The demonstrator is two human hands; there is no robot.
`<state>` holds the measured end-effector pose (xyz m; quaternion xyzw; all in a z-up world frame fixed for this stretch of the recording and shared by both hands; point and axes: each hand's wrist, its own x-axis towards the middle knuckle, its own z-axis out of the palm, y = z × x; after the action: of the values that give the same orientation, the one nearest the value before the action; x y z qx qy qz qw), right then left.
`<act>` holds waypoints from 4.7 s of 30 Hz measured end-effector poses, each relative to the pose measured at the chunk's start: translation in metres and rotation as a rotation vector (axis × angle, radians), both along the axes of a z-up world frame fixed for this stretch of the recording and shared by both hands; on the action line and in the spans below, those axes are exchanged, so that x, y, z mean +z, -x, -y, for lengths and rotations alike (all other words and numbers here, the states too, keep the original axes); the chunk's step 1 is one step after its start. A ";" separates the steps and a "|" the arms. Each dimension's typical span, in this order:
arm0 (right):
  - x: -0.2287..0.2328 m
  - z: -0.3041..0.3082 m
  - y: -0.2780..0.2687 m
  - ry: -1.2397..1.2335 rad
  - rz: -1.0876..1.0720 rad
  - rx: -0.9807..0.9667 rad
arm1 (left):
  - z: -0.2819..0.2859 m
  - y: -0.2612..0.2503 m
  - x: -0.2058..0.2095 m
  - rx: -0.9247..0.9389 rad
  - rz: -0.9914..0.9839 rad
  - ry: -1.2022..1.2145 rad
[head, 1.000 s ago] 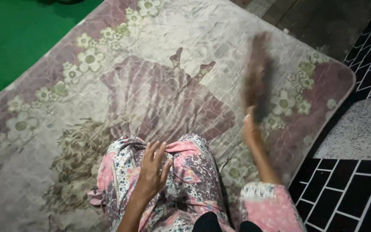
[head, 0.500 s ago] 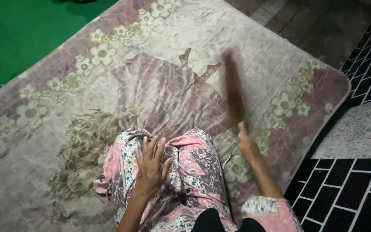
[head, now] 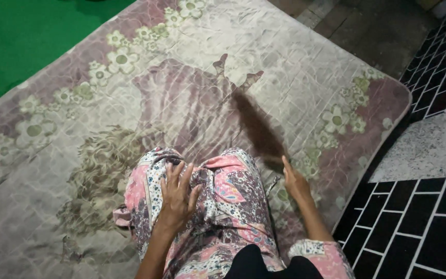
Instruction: The person sits on a mattress and uses a small hand broom to sweep loose debris across the surface. The person repeatedly sweeps the mattress, gathering debris into a pile on the left side.
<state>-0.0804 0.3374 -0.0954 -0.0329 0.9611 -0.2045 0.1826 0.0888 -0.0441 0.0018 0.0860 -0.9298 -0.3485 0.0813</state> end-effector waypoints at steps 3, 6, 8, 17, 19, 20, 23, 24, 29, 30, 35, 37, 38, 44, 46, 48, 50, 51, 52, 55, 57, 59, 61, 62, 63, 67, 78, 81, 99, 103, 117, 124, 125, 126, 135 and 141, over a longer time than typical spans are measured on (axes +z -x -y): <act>-0.116 -0.133 -0.019 -0.143 -0.508 0.144 | -0.002 -0.002 -0.004 -0.021 -0.032 0.015; -0.238 -0.166 0.054 0.161 -0.299 -0.439 | -0.001 -0.003 -0.004 -0.035 -0.084 0.071; -0.179 -0.179 0.033 -0.103 -0.253 -0.626 | -0.001 -0.001 -0.002 -0.028 -0.104 0.063; -0.061 -0.132 -0.050 -0.245 0.095 -0.500 | -0.013 0.011 0.007 -0.157 0.002 -0.009; -0.075 -0.146 -0.035 -0.102 -0.049 -0.641 | -0.014 0.011 0.013 -0.159 -0.011 -0.021; -0.079 -0.155 -0.024 0.037 -0.204 -0.777 | -0.017 0.014 0.016 -0.156 -0.032 -0.041; -0.109 -0.166 -0.034 -0.193 -0.561 -0.406 | -0.015 0.013 0.011 -0.153 -0.028 -0.061; -0.100 -0.155 -0.042 -0.195 -0.561 -0.409 | -0.016 0.013 0.011 -0.156 -0.029 -0.061; -0.073 -0.124 -0.036 -0.192 0.142 -0.519 | -0.021 0.014 0.013 -0.171 0.011 -0.044; -0.103 -0.146 -0.021 -0.190 0.145 -0.513 | -0.020 0.014 0.015 -0.165 0.014 -0.041; -0.222 -0.207 0.060 0.435 -0.592 -0.398 | -0.020 0.016 0.013 -0.161 0.056 0.005; -0.116 -0.157 0.013 0.102 -0.298 -0.382 | -0.021 0.017 0.009 -0.151 0.054 0.005; -0.049 -0.078 0.028 -0.227 -0.005 -0.361 | -0.021 0.017 0.006 -0.143 0.051 0.009; -0.066 -0.071 0.065 -0.214 0.126 -0.419 | -0.027 0.023 0.022 -0.157 -0.024 -0.039; -0.088 -0.100 0.092 -0.085 -0.093 -0.487 | -0.024 0.025 0.017 -0.157 -0.015 -0.015; -0.088 -0.114 0.109 0.044 -0.318 -0.564 | -0.022 0.027 0.014 -0.168 -0.012 0.005; -0.066 -0.111 0.119 -0.049 -0.308 -0.553 | -0.022 0.028 0.014 -0.137 -0.023 -0.024; -0.055 -0.110 0.118 -0.049 -0.313 -0.557 | -0.023 0.029 0.013 -0.142 -0.027 -0.024; -0.045 -0.109 0.116 -0.094 -0.206 -0.424 | -0.023 0.030 0.013 -0.152 -0.002 -0.019; -0.024 -0.112 0.116 -0.206 -0.031 -0.315 | -0.026 0.036 0.012 -0.176 0.036 0.006; -0.026 -0.122 0.127 -0.273 0.037 -0.338 | -0.029 0.039 0.012 -0.188 0.051 0.027; -0.040 -0.136 0.151 -0.100 -0.132 -0.590 | -0.030 0.044 0.011 -0.178 0.003 -0.004; -0.039 -0.143 0.175 -0.068 -0.151 -0.651 | -0.031 0.048 0.010 -0.171 0.025 -0.005; -0.038 -0.147 0.187 -0.039 -0.173 -0.715 | -0.031 0.051 0.010 -0.168 0.045 -0.009; -0.021 -0.135 0.186 -0.040 -0.172 -0.717 | -0.032 0.053 0.011 -0.170 0.047 -0.010; -0.011 -0.143 0.185 -0.284 -0.120 -0.352 | -0.038 0.068 0.015 -0.190 0.072 0.027; -0.058 -0.192 0.190 0.618 -0.219 -1.068 | -0.051 0.089 0.018 -0.251 0.002 0.435; 0.000 -0.170 0.148 -0.324 0.029 -0.403 | -0.056 0.088 0.013 -0.272 -0.037 0.396; -0.013 -0.011 0.099 -0.147 0.125 -0.080 | -0.044 0.044 0.032 -0.151 -0.024 0.169; -0.048 -0.027 0.113 -0.030 -0.086 -0.245 | -0.034 0.032 0.029 -0.099 0.026 0.018; -0.155 -0.140 0.053 0.042 -0.193 -0.647 | -0.014 0.010 0.026 -0.075 0.013 -0.026; -0.113 -0.194 -0.011 -0.185 -0.003 -0.553 | -0.011 0.012 0.002 -0.058 -0.019 0.002; -0.152 -0.221 -0.007 -0.201 -0.107 -0.623 | -0.012 0.014 0.001 -0.073 -0.038 -0.007; -0.139 -0.209 -0.007 -0.198 -0.110 -0.614 | -0.015 0.016 0.012 -0.064 -0.040 -0.005; -0.056 -0.071 -0.020 -0.142 0.132 -0.118 | -0.029 0.022 0.022 -0.119 0.043 -0.060; -0.163 -0.122 0.047 0.305 -0.184 -0.475 | -0.021 0.012 0.035 -0.090 0.030 -0.072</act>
<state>-0.1276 0.4592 -0.2587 0.1476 0.9126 -0.3796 0.0347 0.0768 -0.0226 0.0368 0.0521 -0.9208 -0.3836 0.0482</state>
